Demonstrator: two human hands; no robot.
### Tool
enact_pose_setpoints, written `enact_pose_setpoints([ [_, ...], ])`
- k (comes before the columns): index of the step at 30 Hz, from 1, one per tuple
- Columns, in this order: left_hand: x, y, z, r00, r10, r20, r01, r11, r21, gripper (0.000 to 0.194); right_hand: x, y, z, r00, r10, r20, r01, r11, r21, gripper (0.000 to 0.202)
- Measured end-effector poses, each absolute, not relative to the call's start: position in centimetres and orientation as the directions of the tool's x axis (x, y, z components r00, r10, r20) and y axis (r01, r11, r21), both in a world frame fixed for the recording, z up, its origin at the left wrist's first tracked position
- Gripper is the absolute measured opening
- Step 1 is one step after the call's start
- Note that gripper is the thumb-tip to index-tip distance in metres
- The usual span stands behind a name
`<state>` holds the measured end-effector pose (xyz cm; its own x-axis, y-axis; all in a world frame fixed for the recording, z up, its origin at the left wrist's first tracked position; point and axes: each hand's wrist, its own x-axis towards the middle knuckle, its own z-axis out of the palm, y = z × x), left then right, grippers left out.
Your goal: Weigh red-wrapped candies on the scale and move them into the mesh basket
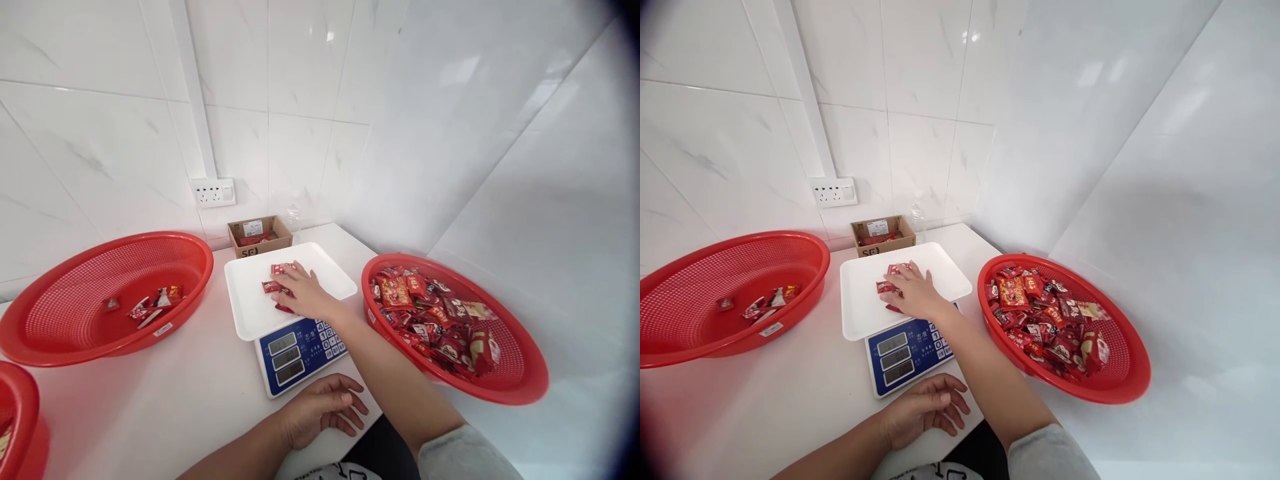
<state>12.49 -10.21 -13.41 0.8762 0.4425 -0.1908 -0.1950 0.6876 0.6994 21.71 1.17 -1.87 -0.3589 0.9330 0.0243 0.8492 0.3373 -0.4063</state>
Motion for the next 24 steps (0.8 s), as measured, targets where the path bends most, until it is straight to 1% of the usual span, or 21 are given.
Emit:
enact_pose_setpoints([
  [2,12.4,-10.2,-13.3,0.870,0.450,-0.202,-0.194,0.689,0.699,0.042,23.4,-0.4,-1.3,-0.288,0.951,0.111,0.838,0.306,-0.452,0.057],
  [5,12.4,-10.2,-13.1,0.864,0.453,-0.218,-0.186,0.691,0.698,0.043,27.3,-3.7,-0.5,-0.159,0.963,0.218,0.842,0.248,-0.480,0.052],
  [7,12.4,-10.2,-13.0,0.864,0.450,-0.224,-0.179,0.693,0.699,0.043,30.6,-6.1,0.0,-0.076,0.970,0.230,0.868,0.178,-0.464,0.046],
  [8,12.4,-10.2,-13.0,0.865,0.447,-0.227,-0.175,0.693,0.699,0.043,32.3,-7.2,0.1,-0.029,0.981,0.193,0.887,0.114,-0.448,0.043],
  [10,12.3,-10.1,-13.0,0.867,0.442,-0.230,-0.167,0.693,0.701,0.041,35.9,-9.2,0.3,0.120,0.991,0.065,0.916,-0.085,-0.391,0.037],
  [11,12.3,-10.1,-13.0,0.869,0.440,-0.229,-0.165,0.692,0.703,0.040,37.6,-10.0,0.2,0.187,0.982,-0.023,0.926,-0.184,-0.329,0.036],
  [12,12.3,-10.1,-12.9,0.870,0.438,-0.226,-0.165,0.691,0.704,0.039,39.2,-10.7,0.1,0.236,0.964,-0.123,0.936,-0.259,-0.239,0.034],
  [13,12.3,-10.1,-12.9,0.873,0.435,-0.221,-0.165,0.689,0.705,0.037,40.7,-11.3,-0.2,0.261,0.940,-0.218,0.942,-0.297,-0.154,0.033],
  [15,12.2,-10.0,-12.8,0.878,0.430,-0.213,-0.163,0.686,0.709,0.035,43.0,-12.3,-0.9,0.292,0.896,-0.333,0.940,-0.334,-0.075,0.029],
  [17,12.1,-10.0,-12.7,0.878,0.427,-0.216,-0.155,0.680,0.717,0.036,44.4,-13.0,-2.0,0.299,0.867,-0.399,0.938,-0.345,-0.045,0.028],
  [20,12.0,-9.9,-12.3,0.873,0.430,-0.230,-0.138,0.670,0.729,0.040,45.0,-13.3,-3.5,0.318,0.840,-0.439,0.934,-0.356,-0.004,0.040],
  [24,11.9,-10.0,-11.9,0.869,0.437,-0.233,-0.136,0.662,0.737,0.040,44.2,-13.2,-4.6,0.360,0.823,-0.439,0.923,-0.383,0.038,0.060],
])
